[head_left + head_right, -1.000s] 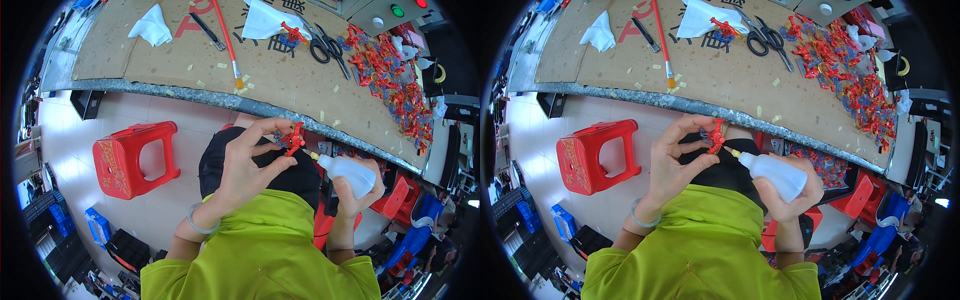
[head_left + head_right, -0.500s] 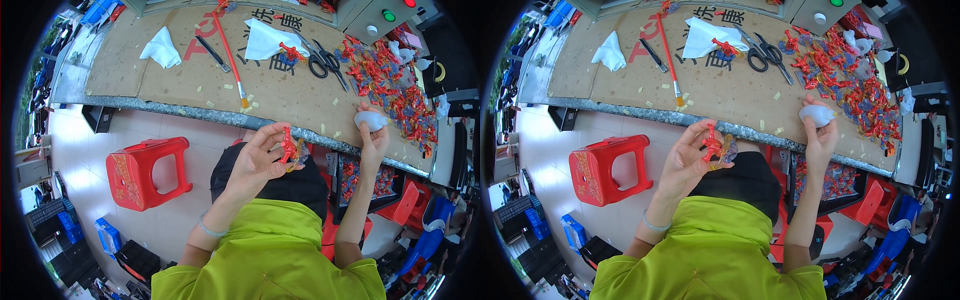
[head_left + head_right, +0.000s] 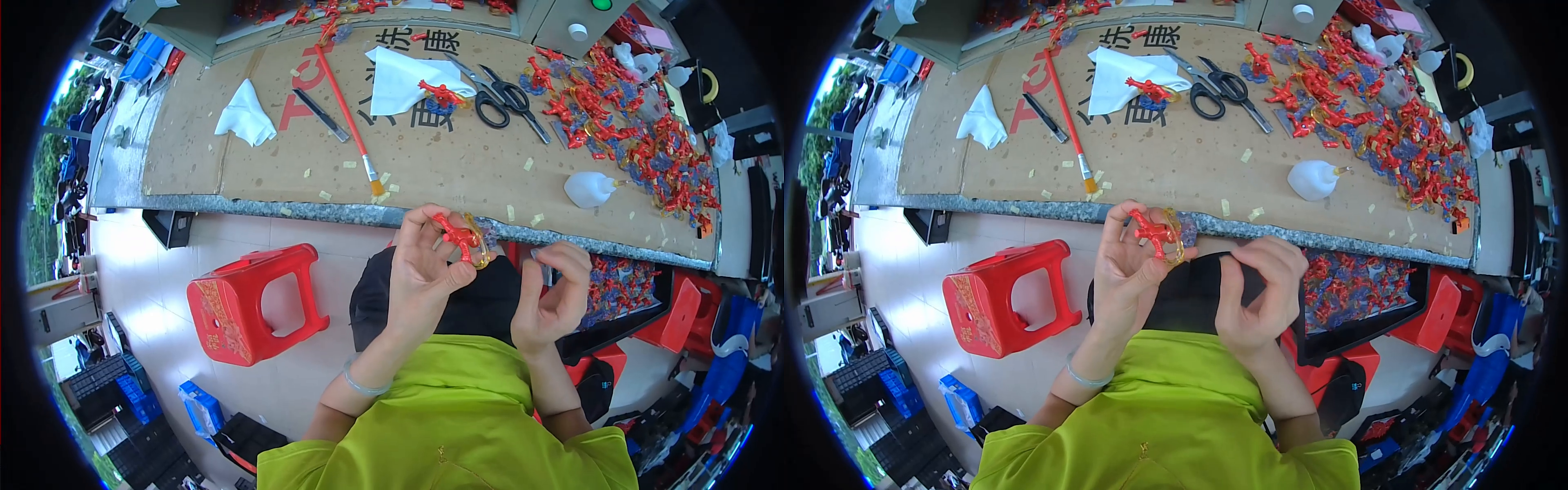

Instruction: The person assembles toy figurines by applying glue from a bottle onto the figurine parts and attaching the pieces together by hand.

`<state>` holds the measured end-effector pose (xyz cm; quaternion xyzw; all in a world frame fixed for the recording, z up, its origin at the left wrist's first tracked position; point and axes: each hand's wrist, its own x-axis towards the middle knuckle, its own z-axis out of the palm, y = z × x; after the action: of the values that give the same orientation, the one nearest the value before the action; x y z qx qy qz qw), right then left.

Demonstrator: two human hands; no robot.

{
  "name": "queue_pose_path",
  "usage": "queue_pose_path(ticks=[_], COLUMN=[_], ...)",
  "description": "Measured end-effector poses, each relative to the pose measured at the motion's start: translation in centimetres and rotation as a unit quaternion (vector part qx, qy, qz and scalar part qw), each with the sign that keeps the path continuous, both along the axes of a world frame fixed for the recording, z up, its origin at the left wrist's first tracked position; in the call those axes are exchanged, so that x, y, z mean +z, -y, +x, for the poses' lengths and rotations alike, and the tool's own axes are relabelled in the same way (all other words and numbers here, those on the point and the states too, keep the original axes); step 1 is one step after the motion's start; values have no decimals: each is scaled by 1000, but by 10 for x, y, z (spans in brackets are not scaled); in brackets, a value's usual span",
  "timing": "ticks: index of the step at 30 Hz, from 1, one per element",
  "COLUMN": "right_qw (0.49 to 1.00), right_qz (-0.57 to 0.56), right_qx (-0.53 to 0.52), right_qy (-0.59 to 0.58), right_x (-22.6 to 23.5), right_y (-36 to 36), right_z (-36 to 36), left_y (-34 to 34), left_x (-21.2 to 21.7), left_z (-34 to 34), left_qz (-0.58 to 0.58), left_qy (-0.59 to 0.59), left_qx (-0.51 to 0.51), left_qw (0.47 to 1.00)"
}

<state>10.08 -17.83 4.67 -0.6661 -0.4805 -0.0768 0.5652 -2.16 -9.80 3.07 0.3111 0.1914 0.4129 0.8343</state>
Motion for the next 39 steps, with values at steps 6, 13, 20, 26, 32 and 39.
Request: queue_pose_path(ticks=[6, 13, 20, 26, 32, 39], right_qw=[992, 973, 912, 920, 853, 858], right_qz=[-95, -129, 10, -107, -214, -212], right_qx=[76, 183, 394, 341, 409, 364], right_qy=[-36, 65, 114, 161, -242, -294], right_x=[18, 14, -10, -11, 58, 33], right_y=[-68, -194, -322, -347, -184, -116], right_z=[21, -17, -108, -126, -74, -72], left_y=[-20, -40, -50, -55, -56, -52], left_x=[4, 10, 9, 3, -3, -2], left_z=[-15, -58, -110, -133, -131, -94], left_qz=[20, 47, 43, 82, 121, 232], left_qy=[-15, -17, -11, -27, -61, -127], left_qx=[51, 118, 218, 228, 216, 172], left_qw=[998, 992, 975, 970, 967, 949])
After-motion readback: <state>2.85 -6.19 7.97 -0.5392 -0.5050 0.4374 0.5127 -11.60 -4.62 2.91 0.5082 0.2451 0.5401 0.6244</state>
